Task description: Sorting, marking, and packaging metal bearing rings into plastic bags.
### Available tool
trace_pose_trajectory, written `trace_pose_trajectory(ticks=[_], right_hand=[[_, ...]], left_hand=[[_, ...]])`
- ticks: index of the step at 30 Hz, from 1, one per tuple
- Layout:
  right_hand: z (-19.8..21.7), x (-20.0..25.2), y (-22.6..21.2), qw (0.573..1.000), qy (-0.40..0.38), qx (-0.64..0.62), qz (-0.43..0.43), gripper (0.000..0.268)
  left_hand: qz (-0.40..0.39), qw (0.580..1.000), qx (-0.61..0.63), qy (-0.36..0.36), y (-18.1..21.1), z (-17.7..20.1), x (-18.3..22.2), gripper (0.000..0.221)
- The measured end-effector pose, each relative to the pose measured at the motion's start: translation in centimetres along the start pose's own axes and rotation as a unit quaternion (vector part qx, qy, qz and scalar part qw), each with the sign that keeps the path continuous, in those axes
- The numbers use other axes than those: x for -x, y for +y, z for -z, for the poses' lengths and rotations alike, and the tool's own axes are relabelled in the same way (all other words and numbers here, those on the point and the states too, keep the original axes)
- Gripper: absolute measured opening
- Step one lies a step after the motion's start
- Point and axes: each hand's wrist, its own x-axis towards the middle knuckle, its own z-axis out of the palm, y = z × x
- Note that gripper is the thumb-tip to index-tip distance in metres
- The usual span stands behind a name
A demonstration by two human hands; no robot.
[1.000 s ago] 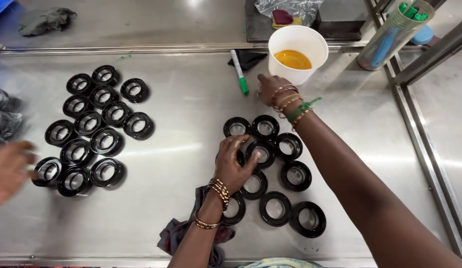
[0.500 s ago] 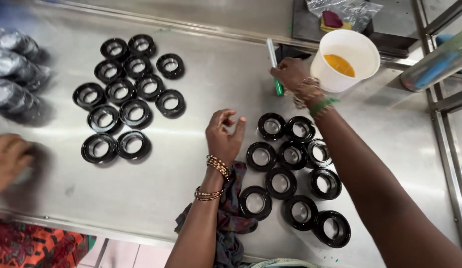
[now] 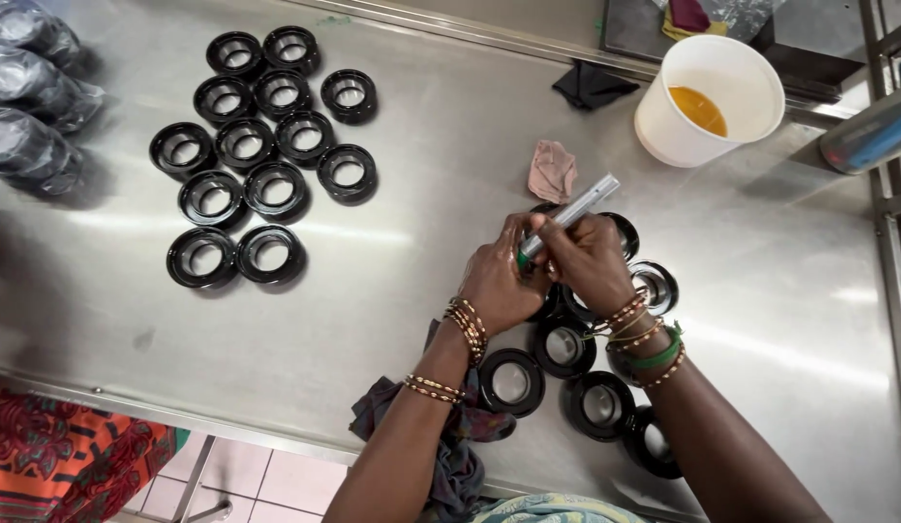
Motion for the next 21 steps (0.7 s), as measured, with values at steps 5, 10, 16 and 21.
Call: trace_pose_trajectory(ticks=[5, 10, 16, 21], right_hand=[[4.4, -0.5, -0.7, 0.984, 0.037, -0.149, 0.096, 0.030], [4.7, -3.1, 1.5, 0.986, 0.088, -0.007, 0.140, 0.032], [1.6, -4.9, 3.1, 0.974, 0.096, 0.152, 0.135, 0.038], [1.2, -5.0, 3.0, 0.949, 0.127, 0.199, 0.210, 0.042]], left_hand=[[0.011, 0.994, 0.105, -0.015, -1.8, 0.7, -0.3, 0.054], [-0.033, 0.976, 0.148, 0.156, -4.0, 1.5, -1.5, 0.042], [0.077, 0.946, 0.089, 0.301, -4.4, 2.2, -1.7, 0.032], [0.093, 0.942, 0.117, 0.299, -3.8, 2.5, -1.9, 0.031]])
